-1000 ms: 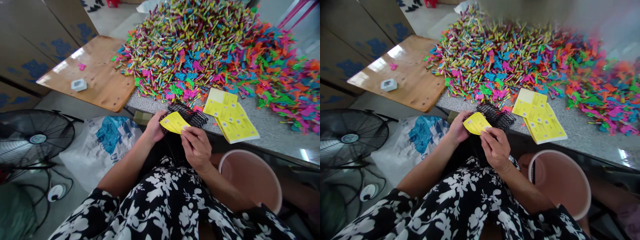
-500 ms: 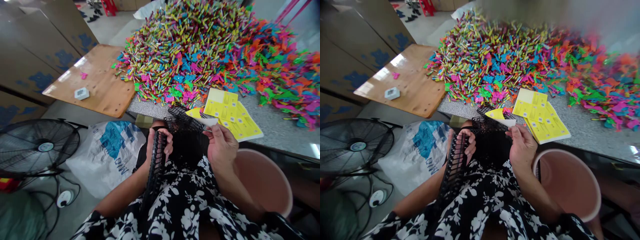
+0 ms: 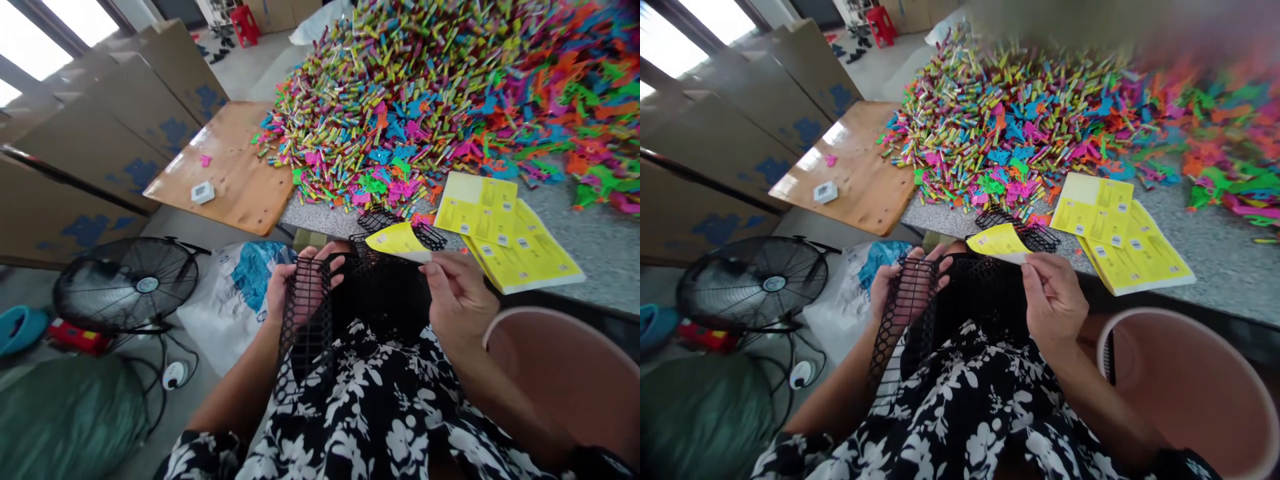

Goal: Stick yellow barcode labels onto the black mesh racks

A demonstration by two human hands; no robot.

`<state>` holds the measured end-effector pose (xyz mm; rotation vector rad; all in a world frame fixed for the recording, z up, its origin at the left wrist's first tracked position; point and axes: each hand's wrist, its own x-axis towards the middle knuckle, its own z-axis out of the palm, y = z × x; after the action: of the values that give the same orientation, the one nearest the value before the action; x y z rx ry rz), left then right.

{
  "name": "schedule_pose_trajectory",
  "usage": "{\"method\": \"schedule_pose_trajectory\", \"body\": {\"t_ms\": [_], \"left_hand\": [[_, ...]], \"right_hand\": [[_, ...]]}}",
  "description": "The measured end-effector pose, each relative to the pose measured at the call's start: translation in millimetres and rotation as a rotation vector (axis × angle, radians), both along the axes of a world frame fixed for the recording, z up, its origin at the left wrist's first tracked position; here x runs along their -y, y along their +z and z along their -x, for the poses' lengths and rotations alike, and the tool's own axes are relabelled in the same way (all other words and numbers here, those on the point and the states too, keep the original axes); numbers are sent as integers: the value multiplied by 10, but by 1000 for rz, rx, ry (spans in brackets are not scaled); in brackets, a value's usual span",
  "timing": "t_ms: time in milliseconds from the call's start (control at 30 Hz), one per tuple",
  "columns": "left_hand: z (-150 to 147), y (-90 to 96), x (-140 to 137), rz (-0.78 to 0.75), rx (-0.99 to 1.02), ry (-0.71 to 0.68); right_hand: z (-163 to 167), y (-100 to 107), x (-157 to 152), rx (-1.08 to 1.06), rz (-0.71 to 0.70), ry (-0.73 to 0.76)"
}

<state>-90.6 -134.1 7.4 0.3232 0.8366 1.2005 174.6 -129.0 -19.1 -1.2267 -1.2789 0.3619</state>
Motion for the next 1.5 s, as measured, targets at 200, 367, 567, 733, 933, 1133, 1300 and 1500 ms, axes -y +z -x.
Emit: {"method": "schedule_pose_trajectory", "body": {"t_ms": [200,367,567,733,933,1133,1300,1500], "left_hand": [[-271,-31,-484,-216,-131,166],[-510,-112,-716,-232,-249,183],[-648,-158,-812,-329,-64,244],[-682,-162,-838,-346,-32,275],[-708,-174,-828,-312,3,284],[-689,-190,-822,-317,72,257],[-658,-187,-819,-299,78,235],[-631,-166,-821,-289,94,226]], "right_hand": [[247,190,0,186,-125,148],[397,229,-55,276,-194,195],[450,151,-109,320,-214,201],[469,125,-133,316,-240,194],[492,103,-109,341,-247,219],[490,70,-84,382,-254,240],[483,22,-62,391,-224,283],[460,-55,-39,405,-189,337]]}}
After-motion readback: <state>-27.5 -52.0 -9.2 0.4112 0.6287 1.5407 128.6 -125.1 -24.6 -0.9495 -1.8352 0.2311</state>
